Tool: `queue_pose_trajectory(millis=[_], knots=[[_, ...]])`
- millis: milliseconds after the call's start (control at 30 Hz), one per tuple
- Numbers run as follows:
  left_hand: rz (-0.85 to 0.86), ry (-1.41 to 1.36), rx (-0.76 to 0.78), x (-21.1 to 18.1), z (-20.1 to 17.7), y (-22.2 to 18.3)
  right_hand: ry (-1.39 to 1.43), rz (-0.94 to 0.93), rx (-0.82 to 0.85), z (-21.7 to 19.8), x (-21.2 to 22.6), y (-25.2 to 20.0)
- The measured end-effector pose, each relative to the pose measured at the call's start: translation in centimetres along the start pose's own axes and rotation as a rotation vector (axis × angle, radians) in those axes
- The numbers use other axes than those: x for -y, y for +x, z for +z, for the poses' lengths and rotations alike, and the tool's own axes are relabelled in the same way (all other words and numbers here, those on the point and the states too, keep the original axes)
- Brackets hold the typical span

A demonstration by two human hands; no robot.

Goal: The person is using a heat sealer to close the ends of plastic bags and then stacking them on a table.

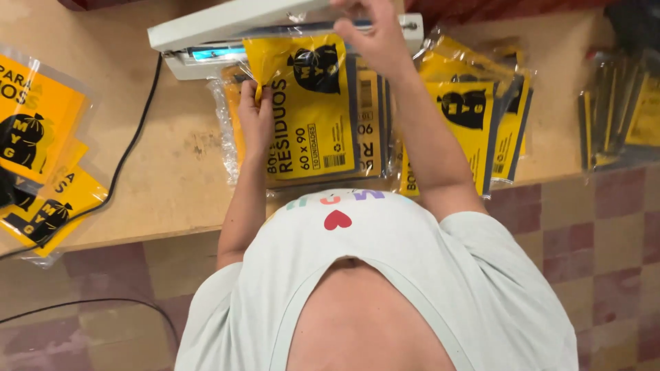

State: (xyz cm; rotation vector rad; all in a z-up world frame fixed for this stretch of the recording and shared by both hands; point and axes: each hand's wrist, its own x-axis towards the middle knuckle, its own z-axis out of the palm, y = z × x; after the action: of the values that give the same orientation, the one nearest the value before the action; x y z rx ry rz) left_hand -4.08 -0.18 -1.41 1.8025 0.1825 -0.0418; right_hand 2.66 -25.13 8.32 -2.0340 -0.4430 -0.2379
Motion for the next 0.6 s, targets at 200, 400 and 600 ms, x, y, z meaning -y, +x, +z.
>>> queue_pose_trajectory(millis=[200, 400, 600], knots=[[0.244, -0.298, 0.092, 0.1, -0.1, -3.8, 0.139, 0.818, -0.133, 3.6, -3.3, -10.2], [0.028, -0.614, 0.099, -2.5, 1.3, -6.3, 0.697, 0.780, -0.194, 3.2, -3.3, -20.0], [-0.008, -0.178, 0.567, -4.1, 10.5, -8.7, 0.244, 0.804, -0.342, -9.0, -5.3, -26.6]])
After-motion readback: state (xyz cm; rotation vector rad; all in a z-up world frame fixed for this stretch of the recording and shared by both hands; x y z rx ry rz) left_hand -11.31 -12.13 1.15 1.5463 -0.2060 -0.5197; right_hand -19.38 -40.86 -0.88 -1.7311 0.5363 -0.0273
